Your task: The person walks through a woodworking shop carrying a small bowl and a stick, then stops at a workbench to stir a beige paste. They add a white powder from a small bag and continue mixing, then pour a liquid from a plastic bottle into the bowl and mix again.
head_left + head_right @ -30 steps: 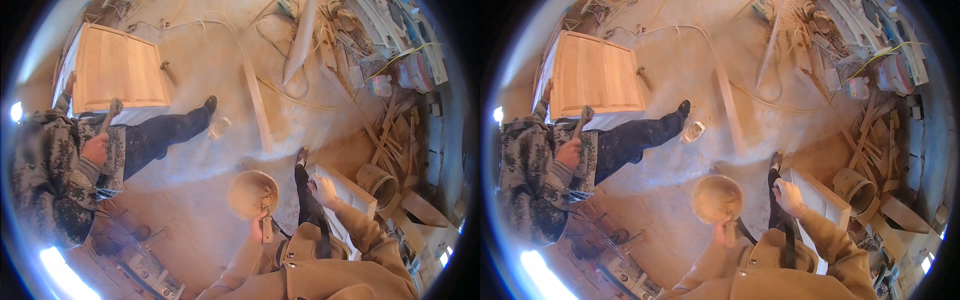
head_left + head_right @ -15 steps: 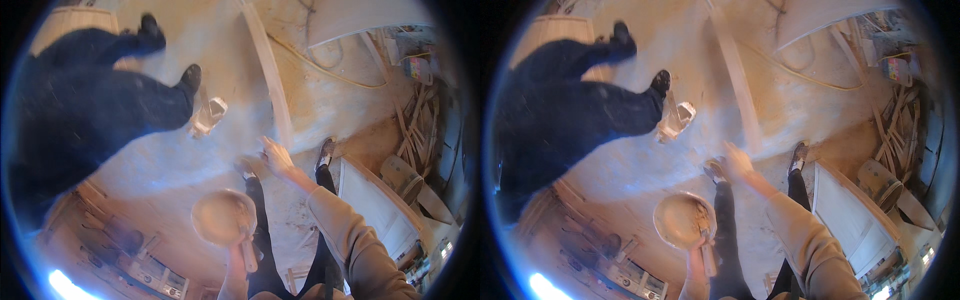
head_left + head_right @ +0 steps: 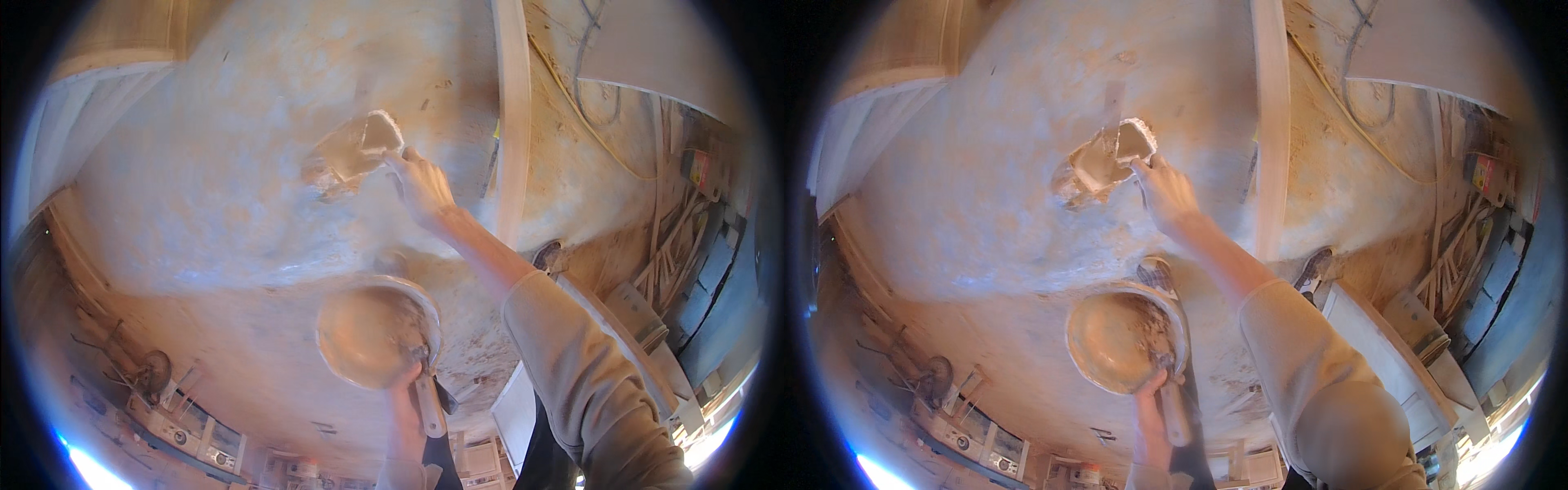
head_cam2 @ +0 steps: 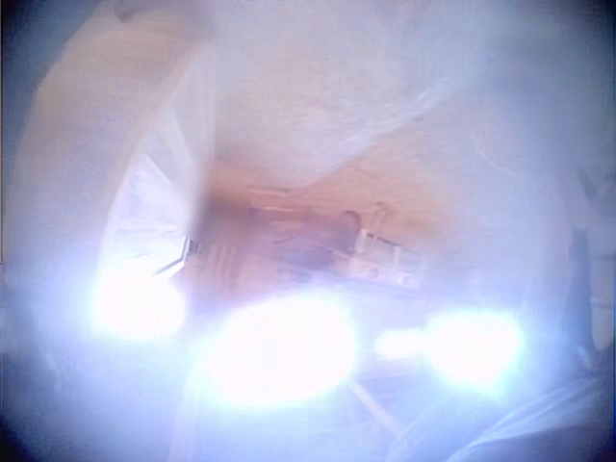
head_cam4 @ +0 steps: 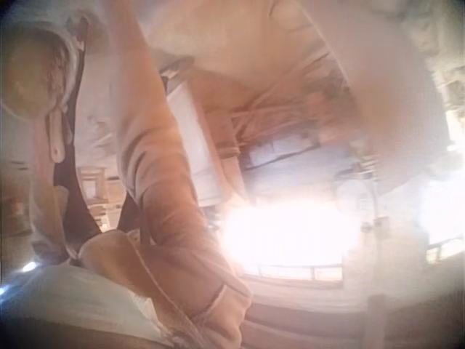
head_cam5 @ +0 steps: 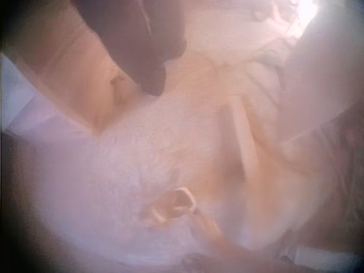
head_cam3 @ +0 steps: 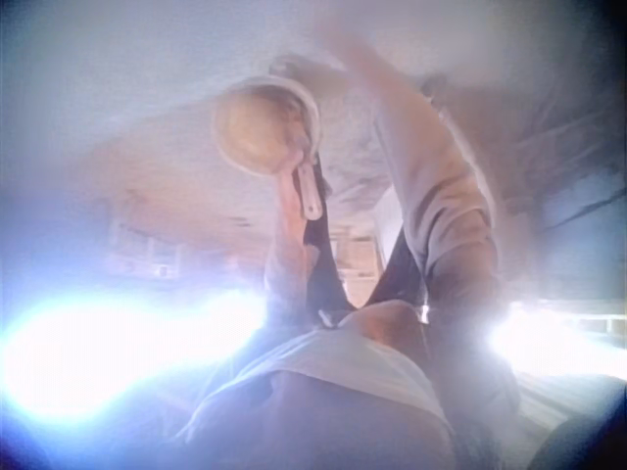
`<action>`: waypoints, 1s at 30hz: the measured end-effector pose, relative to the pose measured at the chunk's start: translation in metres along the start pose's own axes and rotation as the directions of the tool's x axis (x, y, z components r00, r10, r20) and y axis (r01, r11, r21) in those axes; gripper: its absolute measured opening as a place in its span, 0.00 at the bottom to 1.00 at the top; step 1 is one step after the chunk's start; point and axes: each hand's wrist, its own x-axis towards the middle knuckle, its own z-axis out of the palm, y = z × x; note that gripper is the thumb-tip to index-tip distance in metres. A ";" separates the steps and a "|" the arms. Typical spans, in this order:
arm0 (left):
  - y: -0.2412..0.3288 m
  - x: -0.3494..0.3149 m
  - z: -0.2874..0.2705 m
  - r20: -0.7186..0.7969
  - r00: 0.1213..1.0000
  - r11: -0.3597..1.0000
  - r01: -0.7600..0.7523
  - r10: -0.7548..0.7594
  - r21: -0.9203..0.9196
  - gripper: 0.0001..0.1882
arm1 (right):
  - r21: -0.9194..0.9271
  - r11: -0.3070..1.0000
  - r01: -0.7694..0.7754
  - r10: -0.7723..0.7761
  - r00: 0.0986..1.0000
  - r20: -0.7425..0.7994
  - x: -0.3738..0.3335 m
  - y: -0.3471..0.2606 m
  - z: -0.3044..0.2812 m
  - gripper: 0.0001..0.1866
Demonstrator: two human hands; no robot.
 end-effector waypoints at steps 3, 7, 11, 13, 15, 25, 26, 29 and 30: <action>0.001 0.009 -0.007 0.004 1.000 0.999 -0.017 0.017 -0.050 0.13 | 0.103 0.994 0.036 -0.013 0.977 -0.215 0.015 -0.001 0.015 0.19; -0.005 0.025 -0.020 0.013 1.000 0.986 -0.018 0.020 -0.167 0.14 | 0.366 0.919 -0.143 0.246 0.936 -0.251 0.021 -0.003 0.019 0.16; -0.007 0.034 -0.027 0.055 0.998 0.974 0.001 0.012 -0.227 0.15 | 0.130 0.986 0.103 -0.066 0.963 -0.261 0.006 -0.004 0.016 0.19; -0.005 0.034 -0.027 0.055 0.998 0.975 -0.005 0.018 -0.223 0.15 | 0.071 0.990 0.119 -0.104 0.976 -0.191 -0.002 -0.002 0.013 0.20; -0.002 0.031 -0.024 0.049 0.998 0.977 -0.022 0.033 -0.211 0.16 | 0.102 0.994 0.048 -0.025 0.976 -0.218 -0.002 0.001 0.011 0.22; 0.005 0.026 -0.020 0.059 0.998 0.988 0.007 0.002 -0.152 0.14 | 0.036 0.986 0.164 -0.148 0.951 -0.271 -0.010 0.020 0.009 0.23; 0.004 0.027 -0.020 0.060 0.998 0.988 0.010 -0.001 -0.152 0.14 | 0.016 0.981 0.192 -0.180 0.943 -0.278 -0.011 0.023 0.007 0.24; 0.005 0.029 -0.017 0.077 0.997 0.983 0.015 -0.002 -0.180 0.13 | -0.016 0.967 0.252 -0.246 0.924 -0.291 -0.011 0.028 0.002 0.25; 0.007 0.028 -0.015 0.080 0.997 0.982 0.009 0.006 -0.189 0.13 | -0.002 0.967 0.256 -0.245 0.925 -0.291 -0.012 0.029 0.000 0.25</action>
